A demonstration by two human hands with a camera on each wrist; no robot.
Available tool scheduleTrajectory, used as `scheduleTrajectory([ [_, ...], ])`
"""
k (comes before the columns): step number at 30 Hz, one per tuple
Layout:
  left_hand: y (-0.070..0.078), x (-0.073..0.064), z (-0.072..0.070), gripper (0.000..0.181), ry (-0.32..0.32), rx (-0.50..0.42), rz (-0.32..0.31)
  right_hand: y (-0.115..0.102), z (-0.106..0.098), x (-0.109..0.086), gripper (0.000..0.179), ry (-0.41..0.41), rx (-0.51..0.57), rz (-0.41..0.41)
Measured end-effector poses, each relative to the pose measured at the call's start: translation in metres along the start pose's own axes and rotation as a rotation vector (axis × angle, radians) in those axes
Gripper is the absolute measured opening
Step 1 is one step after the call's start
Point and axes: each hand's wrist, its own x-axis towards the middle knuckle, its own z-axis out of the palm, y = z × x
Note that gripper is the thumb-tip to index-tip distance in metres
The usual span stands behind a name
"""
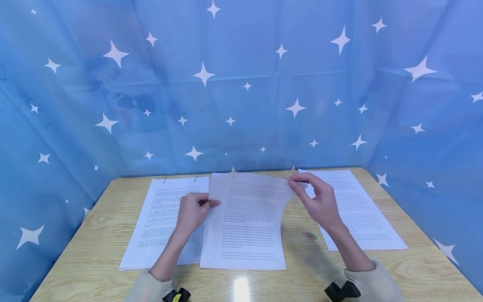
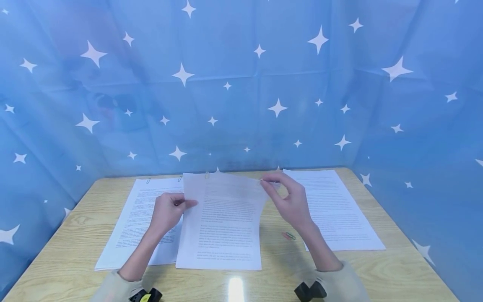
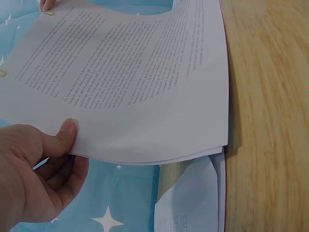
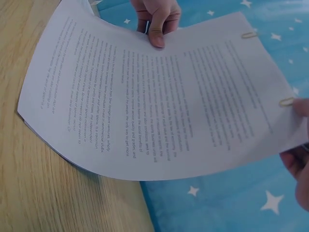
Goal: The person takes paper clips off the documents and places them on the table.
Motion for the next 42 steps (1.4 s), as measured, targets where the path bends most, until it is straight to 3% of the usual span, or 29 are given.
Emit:
scheduleTrajectory([
  [9,0.000,0.000,0.000,0.006,-0.012,0.003,-0.028,-0.002,-0.006,0.001,0.012,0.085,0.068,0.028],
  [23,0.000,-0.001,-0.004,0.007,-0.017,-0.050,-0.082,-0.003,-0.021,0.005,0.016,0.196,0.096,0.007],
  [32,-0.001,0.000,-0.004,0.009,-0.023,-0.080,-0.115,0.012,-0.028,-0.014,0.024,0.087,-0.118,0.075],
  [42,0.000,0.000,-0.007,0.008,-0.030,-0.106,-0.117,0.024,-0.035,-0.030,0.021,-0.127,-0.273,0.187],
])
